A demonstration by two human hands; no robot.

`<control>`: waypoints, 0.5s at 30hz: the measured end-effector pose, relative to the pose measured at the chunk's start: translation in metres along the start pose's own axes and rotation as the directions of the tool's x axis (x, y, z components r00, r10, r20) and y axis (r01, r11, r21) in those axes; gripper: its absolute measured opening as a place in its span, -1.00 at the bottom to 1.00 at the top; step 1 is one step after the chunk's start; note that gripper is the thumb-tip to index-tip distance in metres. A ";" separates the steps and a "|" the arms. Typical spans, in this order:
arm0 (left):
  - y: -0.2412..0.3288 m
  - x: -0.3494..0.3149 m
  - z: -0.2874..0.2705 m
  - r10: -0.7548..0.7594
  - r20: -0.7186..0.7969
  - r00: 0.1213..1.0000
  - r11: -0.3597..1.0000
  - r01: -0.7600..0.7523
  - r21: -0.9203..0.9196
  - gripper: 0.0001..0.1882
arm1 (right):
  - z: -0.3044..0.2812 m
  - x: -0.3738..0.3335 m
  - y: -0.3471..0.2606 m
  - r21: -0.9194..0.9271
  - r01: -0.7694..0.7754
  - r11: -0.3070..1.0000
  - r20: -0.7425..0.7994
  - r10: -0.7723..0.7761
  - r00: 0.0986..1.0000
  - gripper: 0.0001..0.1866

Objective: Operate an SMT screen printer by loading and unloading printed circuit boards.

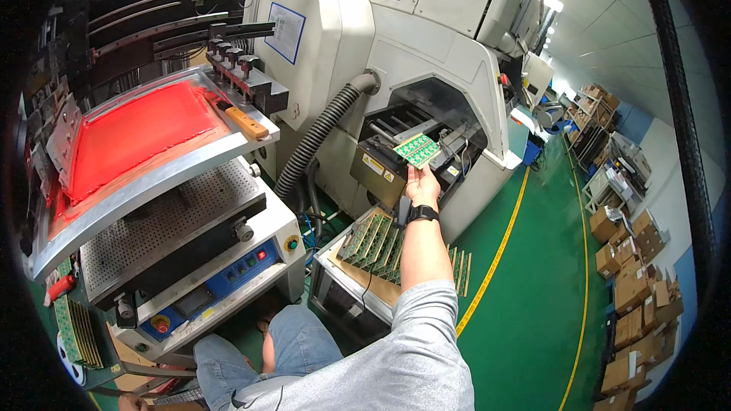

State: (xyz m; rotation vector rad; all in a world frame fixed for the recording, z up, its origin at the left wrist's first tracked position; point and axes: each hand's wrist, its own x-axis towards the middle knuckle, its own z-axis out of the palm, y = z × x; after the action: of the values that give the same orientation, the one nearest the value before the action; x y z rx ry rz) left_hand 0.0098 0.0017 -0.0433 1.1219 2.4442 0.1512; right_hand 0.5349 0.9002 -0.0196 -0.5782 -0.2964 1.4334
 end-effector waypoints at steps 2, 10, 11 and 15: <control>0.000 0.000 0.000 0.004 0.003 1.000 1.000 -0.004 0.004 -0.71 | -0.003 0.010 -0.002 0.019 0.011 1.000 -0.013 -0.011 1.000 -0.84; 0.011 -0.001 -0.002 -0.015 -0.009 1.000 1.000 0.015 0.000 -0.72 | -0.005 0.014 -0.009 0.078 0.036 0.996 -0.122 -0.026 0.992 -0.84; 0.009 0.000 0.000 -0.016 -0.010 1.000 1.000 0.016 -0.006 -0.72 | -0.003 0.011 -0.008 0.061 0.037 0.997 -0.089 -0.032 0.996 -0.83; -0.108 0.036 0.072 -0.101 -0.014 0.995 0.995 0.101 0.005 -0.70 | 0.011 -0.010 0.021 0.013 -0.086 0.996 -0.066 0.087 0.994 -0.76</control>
State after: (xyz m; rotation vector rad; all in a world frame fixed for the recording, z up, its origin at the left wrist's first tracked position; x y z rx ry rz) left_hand -0.0540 -0.0493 -0.1500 1.0004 2.5084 0.1202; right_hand 0.5103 0.8928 -0.0205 -0.6354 -0.2136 1.4951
